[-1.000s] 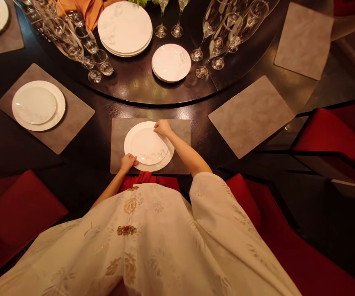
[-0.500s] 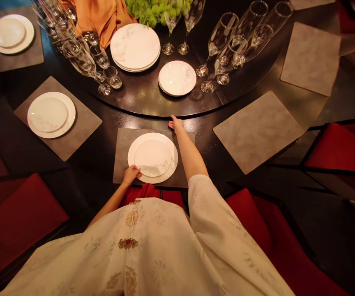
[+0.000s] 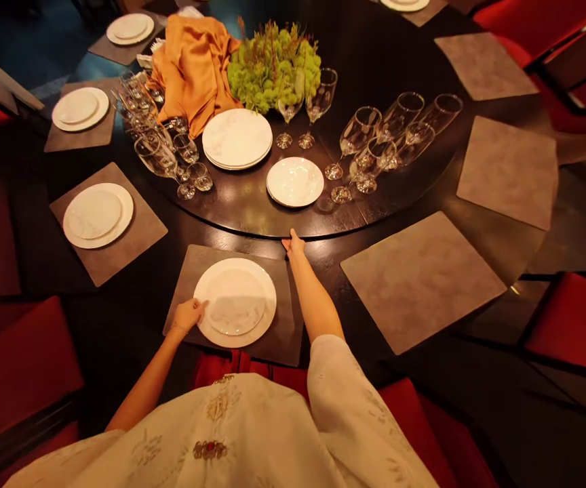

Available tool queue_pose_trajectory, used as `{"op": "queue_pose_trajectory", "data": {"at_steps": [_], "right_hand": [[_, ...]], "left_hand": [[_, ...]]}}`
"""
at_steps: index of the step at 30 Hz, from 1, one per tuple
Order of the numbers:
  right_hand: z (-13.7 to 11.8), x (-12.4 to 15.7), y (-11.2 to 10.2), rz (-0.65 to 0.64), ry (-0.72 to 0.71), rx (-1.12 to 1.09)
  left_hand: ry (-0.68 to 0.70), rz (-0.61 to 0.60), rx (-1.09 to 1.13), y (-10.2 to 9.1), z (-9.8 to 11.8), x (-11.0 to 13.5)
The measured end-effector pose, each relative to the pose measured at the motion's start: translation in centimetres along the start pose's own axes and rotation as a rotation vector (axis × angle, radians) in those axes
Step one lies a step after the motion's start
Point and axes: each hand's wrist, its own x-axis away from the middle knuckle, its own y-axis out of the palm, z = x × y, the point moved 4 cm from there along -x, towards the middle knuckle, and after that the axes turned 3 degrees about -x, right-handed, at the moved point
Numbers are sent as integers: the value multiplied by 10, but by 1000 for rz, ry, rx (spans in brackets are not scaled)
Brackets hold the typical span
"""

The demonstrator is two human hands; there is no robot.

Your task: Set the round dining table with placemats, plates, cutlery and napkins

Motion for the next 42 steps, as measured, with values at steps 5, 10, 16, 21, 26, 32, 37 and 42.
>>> {"op": "queue_pose_trajectory", "data": {"at_steps": [5, 10, 16, 21, 26, 32, 37, 42], "right_hand": [[-26, -16, -37, -39, 15, 21], [-62, -46, -81, -119, 54, 127], [-121, -84, -132, -181, 117, 239], [-183, -93, -165, -343, 333, 488], [-211, -80, -127, -751, 465, 990], [-226, -111, 28, -625, -59, 732], [-232, -140, 62, -402, -147, 737], [-254, -154, 34, -411, -136, 634]], "left_hand": [[502, 289, -247, 16, 132, -36], [774, 255, -448, 72, 252, -93], [888, 184, -604, 127, 306, -104], [791, 226, -751, 175, 355, -80], [703, 260, -787, 225, 400, -66], [657, 239, -678, 277, 453, -62], [597, 134, -547, 309, 498, -58], [584, 145, -468, 332, 538, -51]]}}
